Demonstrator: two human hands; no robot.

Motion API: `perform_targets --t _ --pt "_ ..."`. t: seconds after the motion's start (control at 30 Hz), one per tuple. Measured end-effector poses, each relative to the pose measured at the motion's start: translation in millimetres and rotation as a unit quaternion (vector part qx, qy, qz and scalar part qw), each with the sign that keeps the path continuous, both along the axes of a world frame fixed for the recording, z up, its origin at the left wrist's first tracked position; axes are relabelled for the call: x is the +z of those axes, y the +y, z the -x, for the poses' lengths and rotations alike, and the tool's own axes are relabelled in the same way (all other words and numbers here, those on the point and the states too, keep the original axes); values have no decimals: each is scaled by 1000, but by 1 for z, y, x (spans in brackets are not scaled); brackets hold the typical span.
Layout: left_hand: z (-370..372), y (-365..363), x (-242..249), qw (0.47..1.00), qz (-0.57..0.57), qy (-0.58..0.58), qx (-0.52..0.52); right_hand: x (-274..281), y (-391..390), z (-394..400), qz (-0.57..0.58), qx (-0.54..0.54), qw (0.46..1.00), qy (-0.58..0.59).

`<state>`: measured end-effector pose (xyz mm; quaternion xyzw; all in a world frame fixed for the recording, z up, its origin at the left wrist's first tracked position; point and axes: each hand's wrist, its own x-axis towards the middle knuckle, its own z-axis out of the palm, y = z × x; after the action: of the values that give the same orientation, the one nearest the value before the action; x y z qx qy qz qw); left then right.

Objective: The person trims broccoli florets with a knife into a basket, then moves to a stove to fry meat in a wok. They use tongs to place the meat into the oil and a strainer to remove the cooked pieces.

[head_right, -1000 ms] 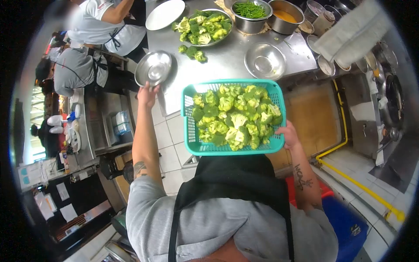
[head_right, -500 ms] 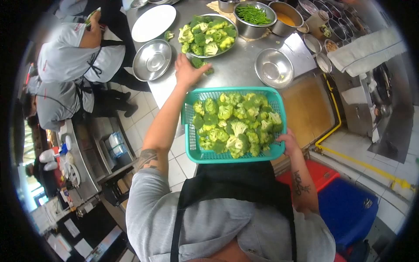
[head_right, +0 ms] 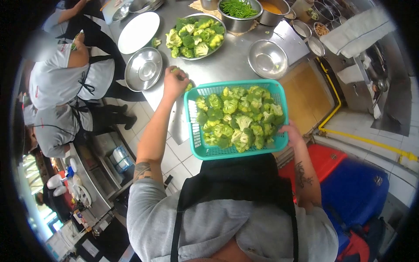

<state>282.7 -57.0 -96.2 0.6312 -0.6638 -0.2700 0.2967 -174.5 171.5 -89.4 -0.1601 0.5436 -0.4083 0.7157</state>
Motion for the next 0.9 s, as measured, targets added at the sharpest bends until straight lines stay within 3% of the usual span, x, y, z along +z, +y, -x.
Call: perform_targets --t 0.03,0.13,0.2,0.27,0.3,0.43,0.47,0.5,0.53,0.6,0.73,0.83,0.9 --pt "-7 3 -1 997 64 -28 20 6 -4 -4 0 6 1000 1" --pt "-32 14 10 995 10 62 79 21 -15 -11 0 19 1000 8" --pt "-47 12 16 969 -87 210 101 22 -18 -10 2 22 1000 16" --pt "-49 22 59 936 -126 305 119 19 -22 -10 3 23 999 33" --pt "-38 31 72 970 19 219 108 17 -25 -8 4 23 999 40" --pt "43 91 125 984 135 115 -34 21 -48 -14 17 63 997 45" --pt "59 104 113 982 102 145 -69 24 -61 -27 23 64 997 44" --pt "67 112 99 982 149 45 -103 22 -76 -40 26 64 997 43" --pt "69 120 92 985 93 35 -141 19 -89 -48 39 73 995 61" --pt "70 127 82 974 124 -140 -130 16 -108 -59 52 74 988 125" --pt "46 120 77 974 85 -188 -91 29 -132 -81 123 64 965 221" --pt "24 126 78 983 73 -129 -107 37 -137 -88 206 84 893 391" --pt "12 135 87 981 102 -132 -94 63 -132 -101 332 65 769 543"
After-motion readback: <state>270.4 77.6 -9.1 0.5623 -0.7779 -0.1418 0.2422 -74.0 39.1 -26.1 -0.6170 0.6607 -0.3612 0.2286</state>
